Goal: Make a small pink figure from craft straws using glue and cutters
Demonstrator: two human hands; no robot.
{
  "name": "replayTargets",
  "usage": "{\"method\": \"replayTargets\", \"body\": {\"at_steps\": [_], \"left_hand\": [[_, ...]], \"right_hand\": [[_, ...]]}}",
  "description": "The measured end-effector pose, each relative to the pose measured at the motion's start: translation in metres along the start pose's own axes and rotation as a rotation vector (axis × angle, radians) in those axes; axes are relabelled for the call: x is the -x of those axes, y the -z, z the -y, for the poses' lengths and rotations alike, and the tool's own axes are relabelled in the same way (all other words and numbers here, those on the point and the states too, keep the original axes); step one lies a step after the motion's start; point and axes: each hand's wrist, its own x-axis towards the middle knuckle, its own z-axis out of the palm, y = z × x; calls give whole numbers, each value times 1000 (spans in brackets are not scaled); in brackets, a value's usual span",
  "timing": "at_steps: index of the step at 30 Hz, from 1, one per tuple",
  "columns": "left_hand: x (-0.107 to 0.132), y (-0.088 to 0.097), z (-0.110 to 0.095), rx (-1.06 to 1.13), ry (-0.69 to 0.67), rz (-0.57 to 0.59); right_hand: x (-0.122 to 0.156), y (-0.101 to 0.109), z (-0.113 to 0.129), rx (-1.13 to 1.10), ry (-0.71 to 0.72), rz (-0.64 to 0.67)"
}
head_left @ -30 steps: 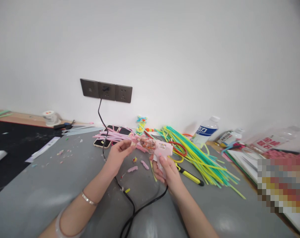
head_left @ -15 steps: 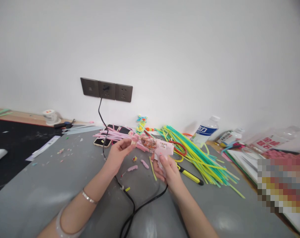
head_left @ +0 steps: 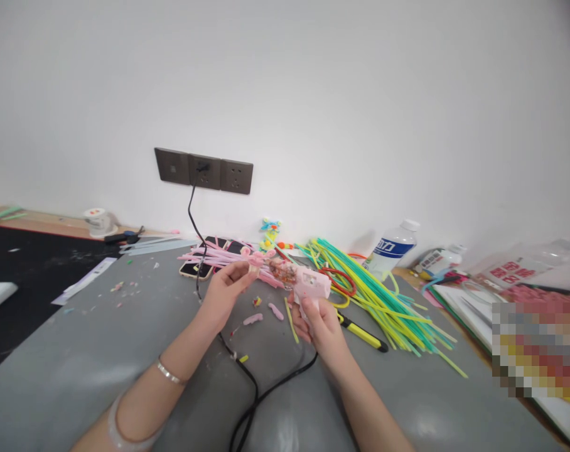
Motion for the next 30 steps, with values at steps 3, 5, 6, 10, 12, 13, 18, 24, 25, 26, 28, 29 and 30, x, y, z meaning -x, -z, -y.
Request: {"method": "replayTargets", "body": {"at_steps": [3,5,6,10,12,13,18,24,25,26,28,29,30], "left_hand": [[1,0,-1,-10,-1,2],[1,1,-1,-29,4,15],[1,1,-1,-40,6,22],[2,3,-1,-86,13,33],[2,3,-1,-93,18,28],[2,2,-2,-94,20,24],[1,1,-2,-91,13,27],[3,-1,-4,-117,7,40],[3,-1,-5,-118,7,41],[4,-1,-6,-117,6,43],[4,-2,-6,-109,3,44],[4,-2,-6,-103,4,41],[4,-2,-6,-96,7,35]], "right_hand": [[1,0,-2,-17,2,-3],[1,2,-4,-37,16,-6],[2,2,-5,-43,21,-7],[2,4,-7,-27,10,-3],[2,4,-7,-28,10,5],[1,3,-7,-32,11,10],[2,1,-6,-56,8,32],[3,2,-6,-21,-12,26],[3,2,-6,-20,-13,26],[3,2,-6,-22,-14,26],[3,2,-6,-25,-16,25],[3,2,-6,-24,-14,23],[3,2,-6,-22,-10,23]]}}
